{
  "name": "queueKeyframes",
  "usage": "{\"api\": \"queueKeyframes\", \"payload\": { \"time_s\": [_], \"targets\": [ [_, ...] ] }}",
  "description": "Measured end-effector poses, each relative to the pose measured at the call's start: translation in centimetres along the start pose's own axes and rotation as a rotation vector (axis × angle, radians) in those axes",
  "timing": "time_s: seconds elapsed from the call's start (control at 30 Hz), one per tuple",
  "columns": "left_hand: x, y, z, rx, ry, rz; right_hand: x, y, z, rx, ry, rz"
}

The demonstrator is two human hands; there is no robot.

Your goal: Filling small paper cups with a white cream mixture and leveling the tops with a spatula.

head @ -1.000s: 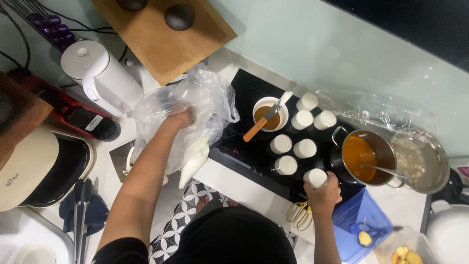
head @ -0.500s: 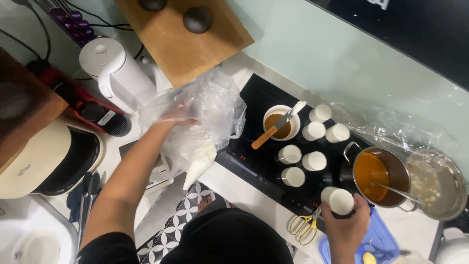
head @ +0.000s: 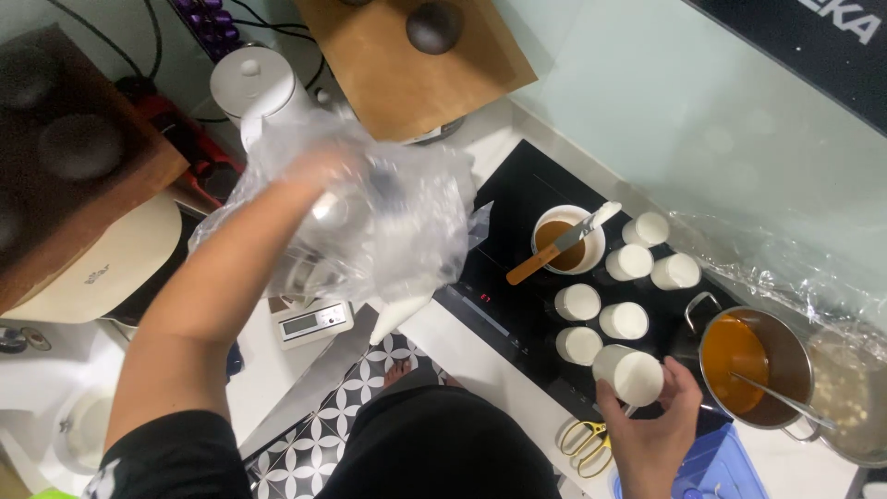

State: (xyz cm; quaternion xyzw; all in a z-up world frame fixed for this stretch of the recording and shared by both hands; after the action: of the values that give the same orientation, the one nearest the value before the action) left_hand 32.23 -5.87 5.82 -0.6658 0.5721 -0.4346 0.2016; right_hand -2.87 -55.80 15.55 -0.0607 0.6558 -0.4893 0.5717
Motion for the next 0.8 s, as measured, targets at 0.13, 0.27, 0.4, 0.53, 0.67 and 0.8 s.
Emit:
{"api": "queueKeyframes", "payload": {
  "time_s": [0.13, 0.27, 0.4, 0.53, 0.67, 0.8],
  "targets": [
    [-5.7, 3.9, 4.9, 0.136, 0.036, 0.056, -1.0, 0.8, -0.5, -0.076, 0.027, 0.118],
    [-6.5, 6.5, 5.8, 0.239, 0.091, 0.118, -1.6, 1.4, -1.1, -0.189, 0.113, 0.23],
    [-7.0, 8.4, 5.7, 0.345, 0.138, 0.166, -3.0, 2.0, -1.4, -0.296, 0.139, 0.335],
    [-7.9, 9.6, 5.9, 0.468, 0.178, 0.214, -4.2, 2.7, -1.5, -0.373, 0.165, 0.333],
    [-13.4, 13.6, 8.4, 0.589, 0.22, 0.264, -4.9, 3.7, -1.9, -0.521, 0.24, 0.488],
    [-10.8, 12.6, 5.7, 1.028, 0.258, 0.246, -4.8, 4.6, -2.0, -0.559, 0.2, 0.447]
  ]
}}
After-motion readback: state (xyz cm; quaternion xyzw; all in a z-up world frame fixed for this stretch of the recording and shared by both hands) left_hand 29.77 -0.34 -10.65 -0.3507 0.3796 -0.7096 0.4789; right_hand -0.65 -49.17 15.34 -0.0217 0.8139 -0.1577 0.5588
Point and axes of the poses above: each hand's wrist, its own z-axis towards the middle knuckle, its own y-axis out of the palm, x = y × z, the point moved 2 cm from there along z, towards the middle knuckle, and after that the axes turned 13 degrees about y, right-handed, at the moved point
